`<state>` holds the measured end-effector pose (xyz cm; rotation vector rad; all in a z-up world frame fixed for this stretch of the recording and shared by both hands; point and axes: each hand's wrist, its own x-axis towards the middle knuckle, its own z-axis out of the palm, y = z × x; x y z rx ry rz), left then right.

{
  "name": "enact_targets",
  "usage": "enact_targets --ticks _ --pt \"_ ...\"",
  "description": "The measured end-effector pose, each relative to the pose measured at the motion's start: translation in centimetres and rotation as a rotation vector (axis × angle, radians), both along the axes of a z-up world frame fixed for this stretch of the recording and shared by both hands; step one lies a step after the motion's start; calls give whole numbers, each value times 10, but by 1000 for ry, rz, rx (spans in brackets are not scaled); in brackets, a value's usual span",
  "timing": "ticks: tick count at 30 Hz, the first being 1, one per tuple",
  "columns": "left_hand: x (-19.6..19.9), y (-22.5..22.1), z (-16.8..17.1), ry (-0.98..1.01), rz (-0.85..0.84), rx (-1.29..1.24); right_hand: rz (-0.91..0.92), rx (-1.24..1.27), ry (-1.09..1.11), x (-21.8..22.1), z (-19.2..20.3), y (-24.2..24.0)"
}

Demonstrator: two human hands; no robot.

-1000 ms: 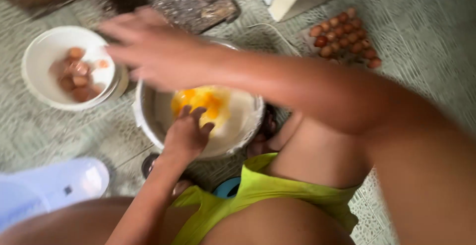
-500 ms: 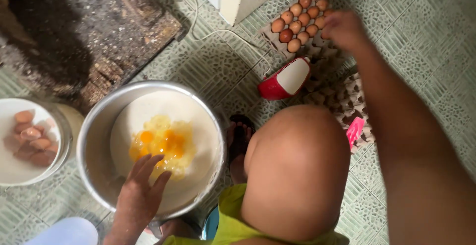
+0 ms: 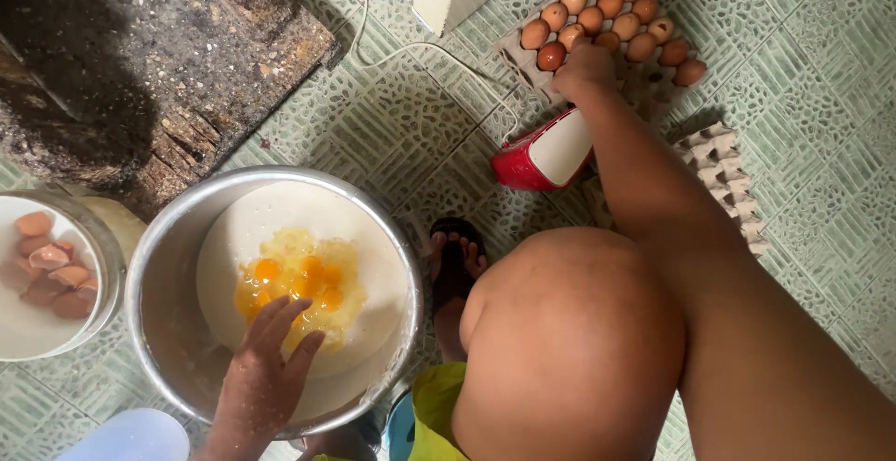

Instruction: Crack multiple eggs into a large bowl of batter while sitting on the floor.

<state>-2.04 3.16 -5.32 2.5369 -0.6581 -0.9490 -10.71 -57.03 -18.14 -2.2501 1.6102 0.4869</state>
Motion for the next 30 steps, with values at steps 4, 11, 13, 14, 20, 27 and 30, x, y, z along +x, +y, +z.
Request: enact_targets --ticks 4,11,13,14,20,27,30 --pt "-1 -1 3 -3 -5 -29 -42 15 25 6 7 1" --pt "-1 -5 17 -17 30 -33 -209 117 -256 -15 73 10" --pt "0 -6 20 -95 -14 -261 111 79 -369 -19 104 12" --pt "1 -14 29 -108 -1 -266 126 75 -379 -18 121 14" --pt "-4 -44 92 385 390 -400 498 332 -662 14 274 131" --pt "-13 -44 132 694 504 -1093 950 527 -648 45 354 307" --pt "-12 -40 128 627 594 -1206 972 640 -596 50 351 364"
